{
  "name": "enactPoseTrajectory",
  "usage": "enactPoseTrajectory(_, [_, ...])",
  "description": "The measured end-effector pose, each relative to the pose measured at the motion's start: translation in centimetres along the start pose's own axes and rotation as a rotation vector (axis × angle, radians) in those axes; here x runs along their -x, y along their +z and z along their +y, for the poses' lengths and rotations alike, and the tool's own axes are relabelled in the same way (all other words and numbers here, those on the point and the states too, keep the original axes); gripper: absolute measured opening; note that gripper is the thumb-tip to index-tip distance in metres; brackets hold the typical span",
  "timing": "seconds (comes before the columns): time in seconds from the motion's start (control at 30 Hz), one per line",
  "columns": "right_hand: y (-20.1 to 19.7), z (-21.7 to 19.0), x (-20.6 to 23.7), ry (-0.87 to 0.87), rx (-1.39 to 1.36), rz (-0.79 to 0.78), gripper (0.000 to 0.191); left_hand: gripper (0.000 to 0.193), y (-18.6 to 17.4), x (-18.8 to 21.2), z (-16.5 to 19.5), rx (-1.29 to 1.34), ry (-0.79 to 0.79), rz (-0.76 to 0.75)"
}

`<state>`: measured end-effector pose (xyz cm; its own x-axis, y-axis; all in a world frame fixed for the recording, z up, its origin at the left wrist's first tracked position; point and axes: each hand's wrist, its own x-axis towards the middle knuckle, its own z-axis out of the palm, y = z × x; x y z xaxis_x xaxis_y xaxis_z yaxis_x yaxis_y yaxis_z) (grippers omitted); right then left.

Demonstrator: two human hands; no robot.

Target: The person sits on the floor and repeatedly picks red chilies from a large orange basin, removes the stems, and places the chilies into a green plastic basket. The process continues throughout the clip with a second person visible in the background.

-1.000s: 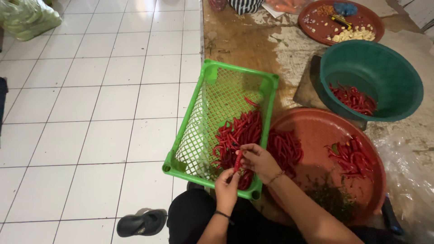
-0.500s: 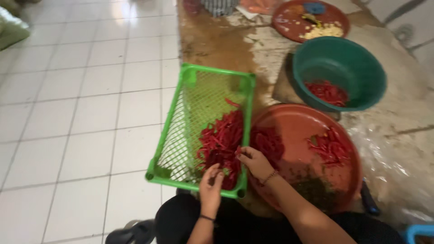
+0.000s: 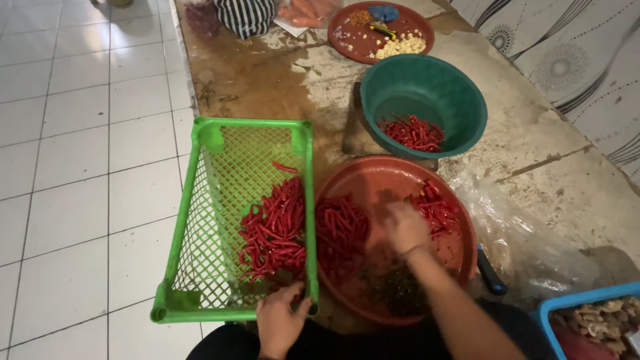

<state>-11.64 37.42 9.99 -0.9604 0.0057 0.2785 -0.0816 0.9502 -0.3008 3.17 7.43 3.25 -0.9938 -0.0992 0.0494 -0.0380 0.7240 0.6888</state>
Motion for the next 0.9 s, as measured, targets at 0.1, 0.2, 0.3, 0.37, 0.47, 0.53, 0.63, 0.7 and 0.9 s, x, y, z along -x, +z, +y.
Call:
enactPoseTrajectory(0.1, [2.9, -5.1, 2.4, -0.196, -0.256, -0.030, 0.032, 0.033, -0.3, 0.2, 0.2, -0.085, 0.027, -0.100])
enactPoseTrajectory(0.2, [4.4, -9.1, 4.5, -0.406, -0.378, -0.093, 0.030, 0.032, 0.1, 0.5, -0.5, -0.108, 0.047, -0.140])
enactPoseTrajectory(0.3, [5.3, -11.7, 4.8, -0.649, -0.452, -0.130, 0.026, 0.039, 1.1, 0.6, -1.7, 0.074, 0.140, 0.138])
enactPoseTrajectory(0.37, [6.1, -12.7, 4.3, -0.735, -0.478, -0.155, 0.022, 0.048, 1.9, -0.4, -2.4, 0.653, -0.028, 0.325])
enactPoseTrajectory(0.47, [7.2, -13.0, 3.2, -0.670, -0.451, -0.186, 0.019, 0.059, 1.3, 0.2, -4.2, 1.185, -0.289, 0.578])
enactPoseTrajectory(0.53, [8.1, -13.3, 2.4, -0.657, -0.378, -0.223, 0.018, 0.063, 0.8, 0.0, -4.7, 1.371, -0.369, 0.674])
enactPoseTrajectory(0.63, [9.2, -14.3, 2.0, -0.719, -0.236, -0.292, 0.016, 0.065, 0.2, -0.2, -3.9, 1.477, -0.386, 0.708])
enactPoseTrajectory(0.7, [9.8, -15.5, 2.2, -0.805, -0.140, -0.372, 0.012, 0.065, -0.1, -0.3, -3.2, 1.443, -0.418, 0.718])
enactPoseTrajectory(0.9, [11.3, -19.5, 3.8, -0.814, 0.146, -0.413, 0.029, 0.063, -0.8, -0.2, -2.2, 1.425, -0.400, 0.681])
